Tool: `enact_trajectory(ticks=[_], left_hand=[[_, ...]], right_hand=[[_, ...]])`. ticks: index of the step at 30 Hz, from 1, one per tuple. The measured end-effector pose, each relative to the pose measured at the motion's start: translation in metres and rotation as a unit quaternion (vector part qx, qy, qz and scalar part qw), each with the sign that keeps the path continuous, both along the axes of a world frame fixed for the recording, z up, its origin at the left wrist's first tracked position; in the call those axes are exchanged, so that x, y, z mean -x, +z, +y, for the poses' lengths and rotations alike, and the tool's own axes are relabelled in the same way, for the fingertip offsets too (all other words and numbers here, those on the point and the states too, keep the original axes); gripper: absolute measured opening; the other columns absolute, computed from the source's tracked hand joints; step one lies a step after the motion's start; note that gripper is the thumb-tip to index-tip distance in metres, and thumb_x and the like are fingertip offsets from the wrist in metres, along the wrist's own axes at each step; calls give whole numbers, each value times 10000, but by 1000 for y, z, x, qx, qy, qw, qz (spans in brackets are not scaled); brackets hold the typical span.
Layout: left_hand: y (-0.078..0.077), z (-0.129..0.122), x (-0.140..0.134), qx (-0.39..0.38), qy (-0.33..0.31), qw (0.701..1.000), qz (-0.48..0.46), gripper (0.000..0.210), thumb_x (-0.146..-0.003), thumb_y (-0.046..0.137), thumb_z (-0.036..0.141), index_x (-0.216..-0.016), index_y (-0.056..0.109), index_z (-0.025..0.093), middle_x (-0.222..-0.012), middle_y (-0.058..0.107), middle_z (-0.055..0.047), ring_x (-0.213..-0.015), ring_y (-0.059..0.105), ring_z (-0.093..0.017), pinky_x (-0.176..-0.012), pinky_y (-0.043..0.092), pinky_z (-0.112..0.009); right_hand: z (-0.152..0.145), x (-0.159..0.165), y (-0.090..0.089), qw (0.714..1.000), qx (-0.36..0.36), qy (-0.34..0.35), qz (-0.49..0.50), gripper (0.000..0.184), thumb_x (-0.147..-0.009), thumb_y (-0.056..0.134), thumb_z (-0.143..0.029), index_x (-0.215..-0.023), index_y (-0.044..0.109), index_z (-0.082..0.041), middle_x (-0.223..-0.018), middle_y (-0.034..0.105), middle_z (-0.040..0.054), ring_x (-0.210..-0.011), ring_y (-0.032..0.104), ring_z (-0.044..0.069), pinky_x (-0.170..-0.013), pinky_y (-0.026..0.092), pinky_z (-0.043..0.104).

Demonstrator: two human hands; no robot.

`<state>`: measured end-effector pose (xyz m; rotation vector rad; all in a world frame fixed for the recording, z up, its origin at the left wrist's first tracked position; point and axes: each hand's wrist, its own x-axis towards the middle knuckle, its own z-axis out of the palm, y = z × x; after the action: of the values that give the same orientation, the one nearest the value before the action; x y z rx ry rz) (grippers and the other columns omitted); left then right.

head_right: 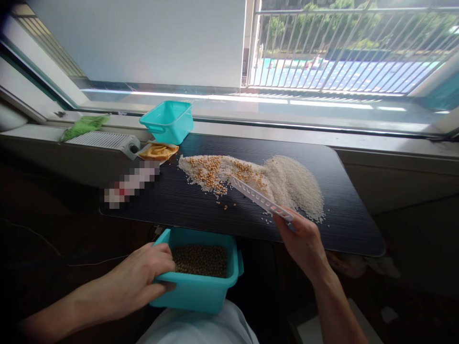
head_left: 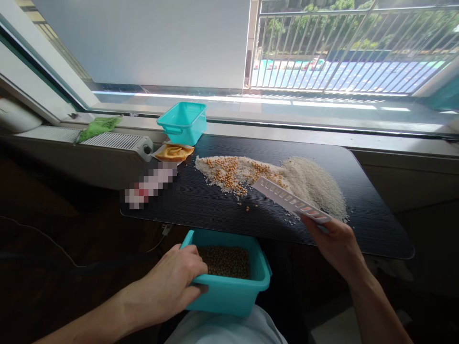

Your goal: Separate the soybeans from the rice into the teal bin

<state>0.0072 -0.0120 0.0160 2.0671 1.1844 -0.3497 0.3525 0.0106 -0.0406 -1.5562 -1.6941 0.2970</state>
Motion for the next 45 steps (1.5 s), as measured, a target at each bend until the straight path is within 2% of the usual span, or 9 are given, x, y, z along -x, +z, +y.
enact_trajectory(ticks=[4,9,16,22,29,32,36,41,45], left_hand=[[1,-1,-7,0,-10,1000,-16,146,-807,570,203,-665,548,182,-849,653,-22,-919,561,-209,-850,372,-379],[-2,-1,-22,0,-29,999,-38,180,-807,602,221,-645,537,177,-835,652,-16,-907,564,-201,-848,381,-368],[-2,1,-35,-1,-49,998,-45,190,-807,616,238,-639,552,179,-791,645,-8,-887,575,-200,-844,393,-375],[-2,1,-35,-5,-42,998,-51,192,-815,610,244,-645,547,179,-805,647,-12,-889,574,-199,-843,395,-376],[-3,2,-35,1,-37,998,-55,186,-821,617,253,-660,560,181,-848,657,-19,-901,575,-203,-845,395,-376],[-4,2,-32,3,-31,998,-60,185,-824,617,258,-663,561,186,-845,657,-16,-911,575,-207,-843,393,-375],[-3,2,-25,1,-28,998,-53,210,-827,609,257,-642,544,184,-815,654,-12,-912,574,-208,-844,395,-368],[-1,0,-9,-7,-22,999,-24,153,-828,586,231,-681,575,188,-848,670,-25,-953,573,-230,-880,395,-393],[-3,-4,6,-12,-3,1000,-15,115,-831,564,214,-725,605,198,-865,681,-26,-956,570,-233,-907,389,-411]], right_hand=[[-14,-10,-4,1000,-2,-24,-3,191,-842,628,-317,-911,777,-218,-979,791,44,-863,757,287,-811,607,378],[-24,-12,-7,999,-12,-41,-15,196,-856,615,-315,-927,770,-218,-962,792,52,-844,757,278,-769,611,367],[-37,-7,-3,1000,2,3,4,186,-866,606,-301,-910,770,-227,-937,794,46,-796,759,250,-725,623,347],[-45,-15,-3,999,18,-29,9,198,-858,623,-340,-904,769,-214,-943,793,62,-828,760,275,-775,626,379],[-60,-3,15,994,64,91,2,179,-879,599,-274,-928,766,-237,-906,795,24,-768,761,210,-733,630,288],[-61,4,21,990,72,120,12,174,-888,590,-253,-923,760,-240,-888,794,15,-751,757,189,-715,624,256],[-45,18,20,989,63,133,14,187,-907,576,-259,-940,759,-236,-932,789,30,-809,752,195,-758,614,269],[-16,53,16,973,76,217,1,250,-950,511,-248,-1018,751,-233,-1028,772,57,-917,733,192,-833,588,280],[-9,68,22,955,108,277,-8,241,-940,524,-226,-1020,751,-243,-1037,768,55,-927,728,180,-842,575,263]])
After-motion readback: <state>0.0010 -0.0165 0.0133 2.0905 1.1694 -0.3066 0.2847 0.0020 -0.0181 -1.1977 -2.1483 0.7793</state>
